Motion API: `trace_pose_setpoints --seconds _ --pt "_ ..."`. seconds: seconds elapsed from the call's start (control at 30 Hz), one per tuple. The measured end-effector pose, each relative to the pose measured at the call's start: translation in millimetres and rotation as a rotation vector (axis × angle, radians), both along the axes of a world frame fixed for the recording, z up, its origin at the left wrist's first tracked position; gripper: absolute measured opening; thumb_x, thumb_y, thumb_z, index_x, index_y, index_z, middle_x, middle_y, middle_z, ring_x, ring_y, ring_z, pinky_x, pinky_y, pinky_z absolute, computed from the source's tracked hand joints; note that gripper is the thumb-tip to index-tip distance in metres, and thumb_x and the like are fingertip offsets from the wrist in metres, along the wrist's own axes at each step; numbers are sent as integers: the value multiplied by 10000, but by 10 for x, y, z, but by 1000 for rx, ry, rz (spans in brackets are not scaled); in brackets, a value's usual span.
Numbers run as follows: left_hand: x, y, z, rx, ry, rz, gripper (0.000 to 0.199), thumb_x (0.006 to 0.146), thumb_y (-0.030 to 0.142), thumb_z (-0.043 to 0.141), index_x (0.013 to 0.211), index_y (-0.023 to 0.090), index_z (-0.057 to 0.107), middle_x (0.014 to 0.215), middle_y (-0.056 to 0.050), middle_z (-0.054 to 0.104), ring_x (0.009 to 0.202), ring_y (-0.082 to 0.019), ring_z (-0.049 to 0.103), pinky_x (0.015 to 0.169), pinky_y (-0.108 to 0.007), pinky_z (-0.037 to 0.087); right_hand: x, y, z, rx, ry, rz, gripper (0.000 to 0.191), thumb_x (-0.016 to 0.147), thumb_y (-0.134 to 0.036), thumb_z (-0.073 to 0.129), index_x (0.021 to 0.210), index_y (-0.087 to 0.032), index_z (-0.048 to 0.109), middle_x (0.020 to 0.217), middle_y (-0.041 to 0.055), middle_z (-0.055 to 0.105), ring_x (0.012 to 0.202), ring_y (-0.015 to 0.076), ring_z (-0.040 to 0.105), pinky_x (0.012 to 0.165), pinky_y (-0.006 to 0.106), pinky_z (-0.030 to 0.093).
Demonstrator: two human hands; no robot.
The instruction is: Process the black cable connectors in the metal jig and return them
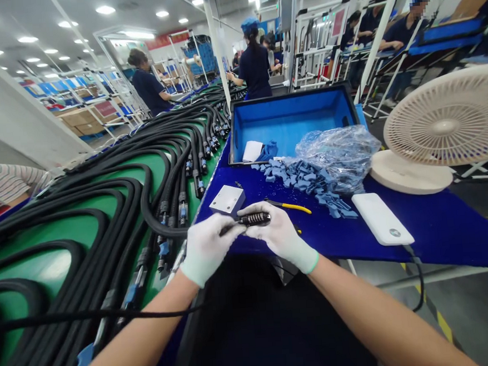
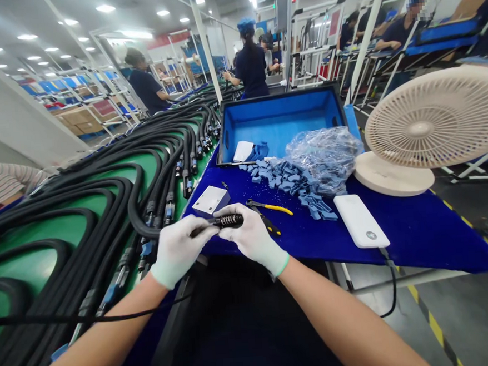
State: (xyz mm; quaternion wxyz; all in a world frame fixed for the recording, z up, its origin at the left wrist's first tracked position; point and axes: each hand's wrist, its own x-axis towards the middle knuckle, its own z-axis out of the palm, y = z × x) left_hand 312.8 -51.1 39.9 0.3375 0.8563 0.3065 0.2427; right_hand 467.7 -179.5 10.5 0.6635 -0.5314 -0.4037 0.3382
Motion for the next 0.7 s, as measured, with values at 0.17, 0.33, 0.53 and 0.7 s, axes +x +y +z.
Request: trace_pose_setpoints --seconds 0.17,0.33,0.53,0.7 --pt "-208 -111 -95 -835 -484 54 312 964 507 573 1014 236 719 880 -56 701 813 -213 678 799 -379 589 -35 -56 16 0 -236 173 438 849 -321 752 1272 -256 657 1224 53 730 1070 224 713 956 370 577" --pt "-16 281 158 -811 -796 128 166 866 276 753 950 191 638 611 64 442 509 -77 446 526 -215 462 792 485 166 -423 -931 -76 367 1001 -350 569 1277 -130 672 1373 214 623 1233 293 622 1088 452 469" --pt "491 863 438 -336 -703 -6 260 783 222 758 1014 146 669 532 77 441 410 -73 382 428 -234 364 1524 1198 20 -806 -1110 -211 278 888 -204 613 1071 -41 746 1134 300 695 1118 393 684 983 520 493" --pt "837 1277 380 -327 -684 -93 243 734 210 756 946 135 665 529 78 433 396 -62 363 409 -228 346 1574 1216 -171 -760 -1162 -199 259 880 -267 606 980 -112 787 1096 218 744 1087 314 686 966 380 483"
